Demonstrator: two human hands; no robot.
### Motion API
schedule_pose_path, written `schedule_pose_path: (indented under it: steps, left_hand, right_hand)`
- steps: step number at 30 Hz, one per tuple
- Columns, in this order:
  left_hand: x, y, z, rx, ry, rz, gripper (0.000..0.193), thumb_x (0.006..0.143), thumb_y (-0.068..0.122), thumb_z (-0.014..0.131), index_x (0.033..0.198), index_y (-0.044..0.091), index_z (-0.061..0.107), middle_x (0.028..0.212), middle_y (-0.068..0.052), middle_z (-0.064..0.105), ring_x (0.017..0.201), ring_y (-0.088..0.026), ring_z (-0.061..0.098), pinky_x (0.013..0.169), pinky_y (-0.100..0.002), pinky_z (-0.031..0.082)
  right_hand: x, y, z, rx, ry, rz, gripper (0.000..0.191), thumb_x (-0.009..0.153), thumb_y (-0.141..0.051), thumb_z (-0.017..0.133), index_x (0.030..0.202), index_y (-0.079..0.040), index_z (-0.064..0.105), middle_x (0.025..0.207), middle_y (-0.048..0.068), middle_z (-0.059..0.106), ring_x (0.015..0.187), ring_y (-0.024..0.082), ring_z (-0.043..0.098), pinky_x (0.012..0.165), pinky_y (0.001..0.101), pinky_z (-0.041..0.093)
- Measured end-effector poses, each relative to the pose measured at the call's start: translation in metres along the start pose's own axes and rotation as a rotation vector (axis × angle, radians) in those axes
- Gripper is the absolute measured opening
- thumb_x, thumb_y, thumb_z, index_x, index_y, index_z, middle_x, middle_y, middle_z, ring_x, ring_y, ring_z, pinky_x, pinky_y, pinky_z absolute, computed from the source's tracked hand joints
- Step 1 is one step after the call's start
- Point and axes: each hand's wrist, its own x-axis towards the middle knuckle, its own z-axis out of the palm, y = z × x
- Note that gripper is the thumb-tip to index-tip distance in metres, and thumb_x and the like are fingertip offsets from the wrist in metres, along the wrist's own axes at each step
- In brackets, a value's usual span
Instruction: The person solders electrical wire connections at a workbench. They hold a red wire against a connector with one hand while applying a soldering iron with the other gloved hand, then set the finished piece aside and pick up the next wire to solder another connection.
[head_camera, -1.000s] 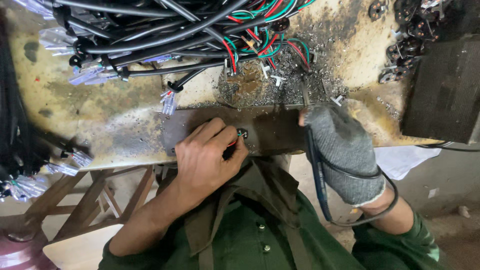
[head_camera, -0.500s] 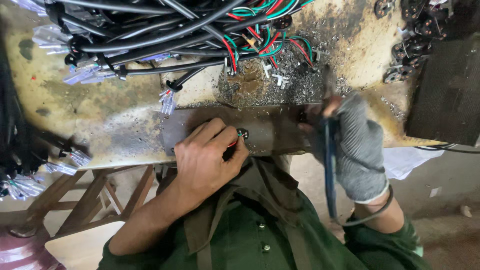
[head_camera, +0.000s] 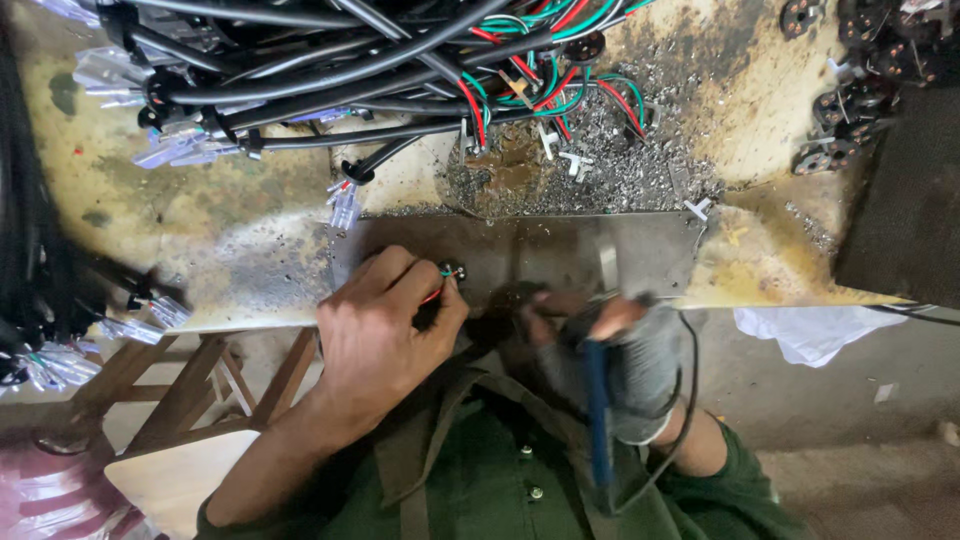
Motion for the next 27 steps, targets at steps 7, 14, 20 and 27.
schedule_pose_path:
  steps: [7, 14, 20, 27]
  left_hand:
    - [-0.003, -0.004, -0.002, 0.021, 0.024, -0.023, 0.019, 0.083, 0.012, 0.078, 0.074, 0.008, 0.061, 0.077, -0.007, 0.057, 0.067, -0.029, 0.062, 0.056, -0.042, 0.048]
    - [-0.003, -0.003, -0.002, 0.044, -0.003, -0.028, 0.019, 0.083, 0.014, 0.078, 0.074, 0.008, 0.062, 0.076, -0.008, 0.057, 0.067, -0.030, 0.062, 0.056, -0.042, 0.049]
    - [-0.003, -0.002, -0.003, 0.018, -0.010, -0.050, 0.018, 0.083, 0.014, 0.078, 0.074, 0.008, 0.063, 0.076, -0.007, 0.058, 0.067, -0.030, 0.063, 0.056, -0.042, 0.048]
    - [-0.003, -0.002, -0.005, 0.022, -0.010, -0.055, 0.016, 0.084, 0.015, 0.077, 0.076, 0.009, 0.065, 0.077, -0.007, 0.060, 0.067, -0.030, 0.063, 0.055, -0.042, 0.049]
  right_hand:
    - [-0.005, 0.016, 0.009, -0.255, -0.366, 0.614, 0.018, 0.100, -0.017, 0.068, 0.117, -0.012, 0.073, 0.092, 0.005, 0.073, 0.084, 0.017, 0.064, 0.079, 0.0275, 0.044]
    - [0.014, -0.007, 0.012, -0.004, 0.001, 0.113, 0.057, 0.098, -0.021, 0.079, 0.124, 0.016, 0.044, 0.110, 0.013, 0.059, 0.094, 0.026, 0.060, 0.090, 0.0335, 0.049]
    - [0.036, -0.015, 0.001, -0.393, 0.195, -0.191, 0.062, 0.099, -0.026, 0.087, 0.125, 0.006, 0.042, 0.104, 0.011, 0.052, 0.088, 0.031, 0.054, 0.092, 0.0410, 0.045]
    - [0.050, -0.016, -0.007, 0.001, 0.303, -0.028, 0.078, 0.101, -0.014, 0.085, 0.148, 0.008, 0.028, 0.106, 0.012, 0.048, 0.098, 0.026, 0.049, 0.097, 0.0375, 0.045]
